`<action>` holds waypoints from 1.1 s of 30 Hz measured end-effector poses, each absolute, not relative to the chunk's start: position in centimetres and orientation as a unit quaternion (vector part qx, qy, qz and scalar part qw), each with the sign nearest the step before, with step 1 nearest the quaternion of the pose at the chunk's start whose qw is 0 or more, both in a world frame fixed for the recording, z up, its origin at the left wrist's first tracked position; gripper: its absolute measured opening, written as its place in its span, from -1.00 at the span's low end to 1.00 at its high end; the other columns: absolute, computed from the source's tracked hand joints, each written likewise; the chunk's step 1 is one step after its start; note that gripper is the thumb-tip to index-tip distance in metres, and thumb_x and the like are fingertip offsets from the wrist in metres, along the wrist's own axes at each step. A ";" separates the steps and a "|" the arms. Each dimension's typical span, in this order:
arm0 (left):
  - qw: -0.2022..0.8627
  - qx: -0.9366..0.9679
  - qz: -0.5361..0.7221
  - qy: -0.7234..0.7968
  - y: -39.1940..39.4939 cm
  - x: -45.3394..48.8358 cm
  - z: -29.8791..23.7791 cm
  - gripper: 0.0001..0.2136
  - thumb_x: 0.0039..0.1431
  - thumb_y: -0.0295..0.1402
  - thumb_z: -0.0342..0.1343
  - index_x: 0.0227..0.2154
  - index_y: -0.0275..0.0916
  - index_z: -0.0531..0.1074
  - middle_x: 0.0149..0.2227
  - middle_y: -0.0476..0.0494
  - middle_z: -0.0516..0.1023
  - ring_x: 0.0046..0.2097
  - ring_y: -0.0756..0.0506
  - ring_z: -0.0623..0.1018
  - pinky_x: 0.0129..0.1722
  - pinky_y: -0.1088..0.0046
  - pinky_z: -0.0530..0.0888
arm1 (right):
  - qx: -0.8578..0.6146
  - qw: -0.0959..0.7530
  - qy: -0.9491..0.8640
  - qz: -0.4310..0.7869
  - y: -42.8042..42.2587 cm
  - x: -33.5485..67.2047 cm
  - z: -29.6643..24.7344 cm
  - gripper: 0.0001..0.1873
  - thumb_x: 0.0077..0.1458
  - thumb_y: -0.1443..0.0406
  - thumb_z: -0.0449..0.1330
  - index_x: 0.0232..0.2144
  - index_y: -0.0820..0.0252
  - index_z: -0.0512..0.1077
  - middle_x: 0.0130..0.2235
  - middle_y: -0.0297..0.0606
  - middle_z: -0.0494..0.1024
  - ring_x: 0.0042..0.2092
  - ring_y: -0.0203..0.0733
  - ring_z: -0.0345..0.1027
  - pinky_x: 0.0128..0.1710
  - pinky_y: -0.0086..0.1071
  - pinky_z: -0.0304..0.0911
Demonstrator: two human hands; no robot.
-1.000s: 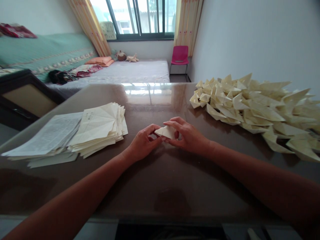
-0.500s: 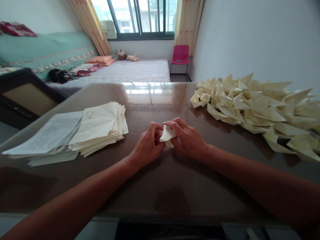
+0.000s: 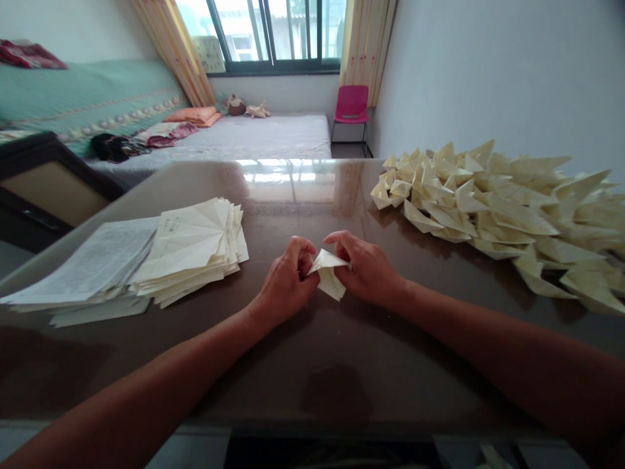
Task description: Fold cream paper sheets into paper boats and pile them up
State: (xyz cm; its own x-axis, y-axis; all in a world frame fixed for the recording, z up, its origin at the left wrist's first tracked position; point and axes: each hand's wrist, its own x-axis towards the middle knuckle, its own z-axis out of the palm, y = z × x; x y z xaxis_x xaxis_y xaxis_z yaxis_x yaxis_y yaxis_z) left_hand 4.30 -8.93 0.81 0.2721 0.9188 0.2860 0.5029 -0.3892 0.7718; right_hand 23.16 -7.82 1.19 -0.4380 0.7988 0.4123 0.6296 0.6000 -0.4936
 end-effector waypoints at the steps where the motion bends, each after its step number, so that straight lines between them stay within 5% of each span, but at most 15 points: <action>1: 0.280 0.744 0.373 0.478 -8.6 4.1 0.7 -0.72 -0.05 -0.54 0.04 -0.26 -0.16 0.17 -0.54 0.19 0.16 -0.52 0.08 0.25 -0.49 0.57 0.20 | -0.436 0.309 -0.834 0.136 -7.6 23.3 1.1 -0.60 -0.05 0.41 0.11 -0.10 0.14 0.25 -0.35 -0.38 0.41 -0.38 -0.27 0.27 -0.36 -0.43 0.09; 7: 0.218 0.815 0.269 0.465 -7.4 3.4 0.2 -0.82 -0.08 -0.56 0.00 -0.39 -0.19 0.24 -0.49 0.11 0.21 -0.46 0.05 0.25 -0.44 0.53 0.21 | -0.448 0.196 -0.863 0.123 -6.7 24.1 0.6 -0.81 -0.05 0.38 0.13 -0.30 0.11 0.28 -0.34 -0.38 0.42 -0.41 -0.29 0.25 -0.43 -0.44 0.01; 15: 0.128 0.881 0.136 0.434 -8.0 2.0 1.2 -0.85 0.10 -0.41 0.01 -0.25 -0.11 0.35 -0.26 0.05 0.36 -0.43 0.05 0.36 -0.40 0.51 0.27 | -0.274 0.177 -0.939 0.106 -5.6 25.8 1.0 -0.79 0.06 0.42 0.12 -0.23 0.11 0.41 -0.17 -0.25 0.44 -0.12 -0.18 0.30 -0.14 -0.38 0.18; 20: 0.095 0.911 0.099 0.388 -7.7 0.9 2.2 -0.86 0.21 -0.29 0.01 -0.23 -0.07 0.44 -0.10 0.03 0.42 -0.32 0.04 0.46 -0.34 0.53 0.32 | -0.235 0.158 -0.949 0.142 -4.9 26.7 1.5 -0.78 0.09 0.38 0.13 -0.21 0.07 0.50 -0.12 -0.26 0.48 -0.11 -0.22 0.35 -0.10 -0.38 0.23; 30: 0.035 0.926 0.141 0.349 -7.6 0.3 2.4 -0.77 0.26 -0.21 0.00 -0.34 -0.15 0.52 -0.18 -0.09 0.49 -0.17 -0.06 0.46 -0.19 0.45 0.42 | -0.227 0.141 -0.949 0.167 -4.8 26.9 2.2 -0.77 0.10 0.29 0.18 -0.19 0.02 0.55 -0.11 -0.27 0.51 -0.12 -0.23 0.39 -0.09 -0.36 0.27; 33: 0.028 0.926 0.197 0.321 -7.6 1.0 1.8 -0.78 0.29 -0.33 -0.05 -0.20 -0.21 0.50 -0.11 -0.17 0.49 -0.06 -0.10 0.43 -0.07 0.37 0.42 | -0.221 0.148 -0.949 0.169 -4.8 26.9 2.2 -0.79 0.13 0.28 0.17 -0.20 0.02 0.56 -0.13 -0.26 0.51 -0.13 -0.24 0.39 -0.09 -0.36 0.27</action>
